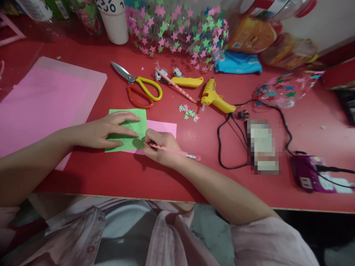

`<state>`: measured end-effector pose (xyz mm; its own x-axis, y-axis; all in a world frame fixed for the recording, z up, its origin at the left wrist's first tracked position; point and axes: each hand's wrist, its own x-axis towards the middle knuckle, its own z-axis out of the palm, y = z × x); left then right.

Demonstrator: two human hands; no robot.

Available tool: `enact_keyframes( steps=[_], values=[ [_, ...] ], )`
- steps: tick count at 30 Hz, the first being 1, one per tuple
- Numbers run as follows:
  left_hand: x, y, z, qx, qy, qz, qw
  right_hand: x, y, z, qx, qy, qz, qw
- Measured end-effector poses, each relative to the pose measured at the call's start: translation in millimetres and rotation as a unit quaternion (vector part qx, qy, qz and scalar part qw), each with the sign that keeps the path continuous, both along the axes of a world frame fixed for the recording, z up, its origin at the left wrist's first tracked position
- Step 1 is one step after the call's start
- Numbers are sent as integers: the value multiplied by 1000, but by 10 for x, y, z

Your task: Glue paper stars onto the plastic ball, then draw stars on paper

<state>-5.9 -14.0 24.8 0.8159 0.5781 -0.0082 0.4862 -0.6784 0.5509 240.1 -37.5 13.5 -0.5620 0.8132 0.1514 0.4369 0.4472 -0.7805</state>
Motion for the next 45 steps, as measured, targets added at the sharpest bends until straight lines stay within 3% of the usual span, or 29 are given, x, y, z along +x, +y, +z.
enact_keyframes(
  steps=[14, 27, 38, 43, 45],
  values=[
    [1, 3, 18, -5, 13, -3, 1000, 40, 14, 7, -26, -8, -36, 999],
    [-3, 1, 15, -9, 18, -4, 1000, 21, -16, 50, 41, -9, 45, 998],
    [2, -1, 13, -13, 19, 0, 1000, 35, -2, 23, 49, -8, 95, 994],
    [-3, 1, 9, -12, 20, 0, 1000, 31, -11, 22, 54, 4, 97, 994],
    [-6, 2, 7, -7, 19, -3, 1000, 31, -12, 44, 46, 23, 69, 996]
  ],
)
